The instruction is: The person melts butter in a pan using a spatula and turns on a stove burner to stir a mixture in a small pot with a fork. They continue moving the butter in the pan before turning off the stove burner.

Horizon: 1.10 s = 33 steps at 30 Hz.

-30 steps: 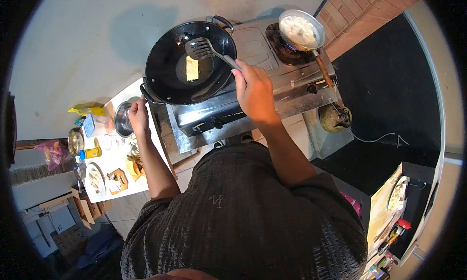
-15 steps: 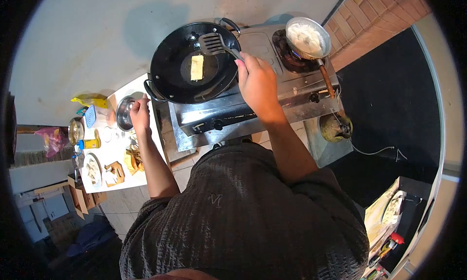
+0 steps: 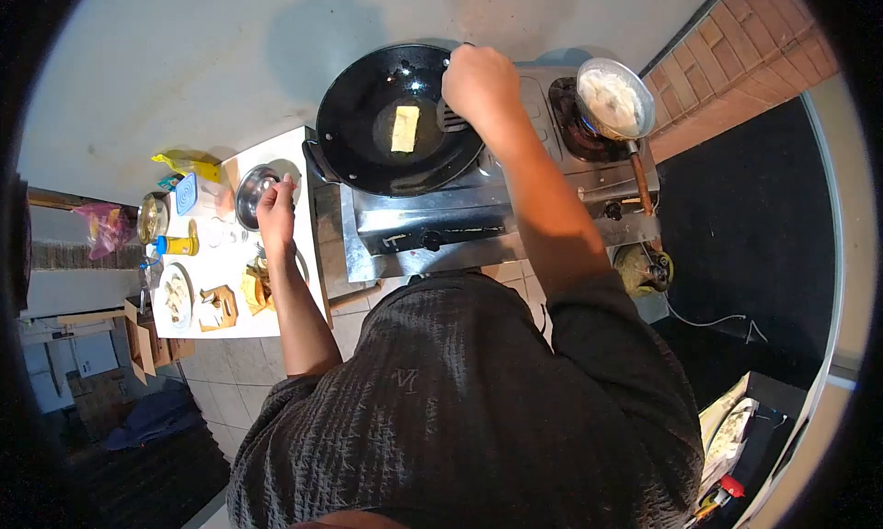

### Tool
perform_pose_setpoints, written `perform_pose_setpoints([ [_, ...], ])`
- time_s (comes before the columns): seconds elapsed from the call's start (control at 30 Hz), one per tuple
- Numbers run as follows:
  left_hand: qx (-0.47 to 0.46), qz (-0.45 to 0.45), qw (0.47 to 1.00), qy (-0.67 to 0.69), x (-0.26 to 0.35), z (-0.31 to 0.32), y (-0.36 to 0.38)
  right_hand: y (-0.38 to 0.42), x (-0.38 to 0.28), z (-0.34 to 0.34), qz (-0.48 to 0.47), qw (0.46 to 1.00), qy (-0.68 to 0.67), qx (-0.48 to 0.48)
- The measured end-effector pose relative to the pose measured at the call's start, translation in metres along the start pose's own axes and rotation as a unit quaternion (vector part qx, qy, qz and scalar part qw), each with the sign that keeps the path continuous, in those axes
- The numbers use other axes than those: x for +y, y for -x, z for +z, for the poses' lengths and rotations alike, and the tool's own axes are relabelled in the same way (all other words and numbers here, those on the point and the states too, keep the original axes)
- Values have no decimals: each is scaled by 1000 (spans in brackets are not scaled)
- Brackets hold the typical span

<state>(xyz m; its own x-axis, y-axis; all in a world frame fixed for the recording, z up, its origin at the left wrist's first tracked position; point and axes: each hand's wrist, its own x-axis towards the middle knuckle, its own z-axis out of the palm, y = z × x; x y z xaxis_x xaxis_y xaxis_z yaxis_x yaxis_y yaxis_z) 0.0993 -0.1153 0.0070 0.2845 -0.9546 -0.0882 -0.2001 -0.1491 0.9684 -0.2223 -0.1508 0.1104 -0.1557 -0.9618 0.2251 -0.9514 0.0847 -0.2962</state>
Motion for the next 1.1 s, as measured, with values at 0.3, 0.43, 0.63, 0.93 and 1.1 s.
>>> perform_pose_setpoints([
  [0.3, -3, -12, 1000, 24, -12, 0, -9, -10, 10, 17, -23, 997, -72, 1],
  [0.43, -19, -32, 999, 24, -8, -1, -10, 3, 4, 6, -42, 991, -117, 49],
  [0.63, -26, -10, 999, 47, -14, 4, -19, 7, -10, 1, -70, 985, -139, 76],
  [0.93, -25, -6, 998, 62, -9, -2, -28, 16, -7, 11, -64, 980, -118, 149],
  [1.1, -43, -10, 997, 63, -14, 7, -36, 32, -20, 35, -105, 966, -204, 120],
])
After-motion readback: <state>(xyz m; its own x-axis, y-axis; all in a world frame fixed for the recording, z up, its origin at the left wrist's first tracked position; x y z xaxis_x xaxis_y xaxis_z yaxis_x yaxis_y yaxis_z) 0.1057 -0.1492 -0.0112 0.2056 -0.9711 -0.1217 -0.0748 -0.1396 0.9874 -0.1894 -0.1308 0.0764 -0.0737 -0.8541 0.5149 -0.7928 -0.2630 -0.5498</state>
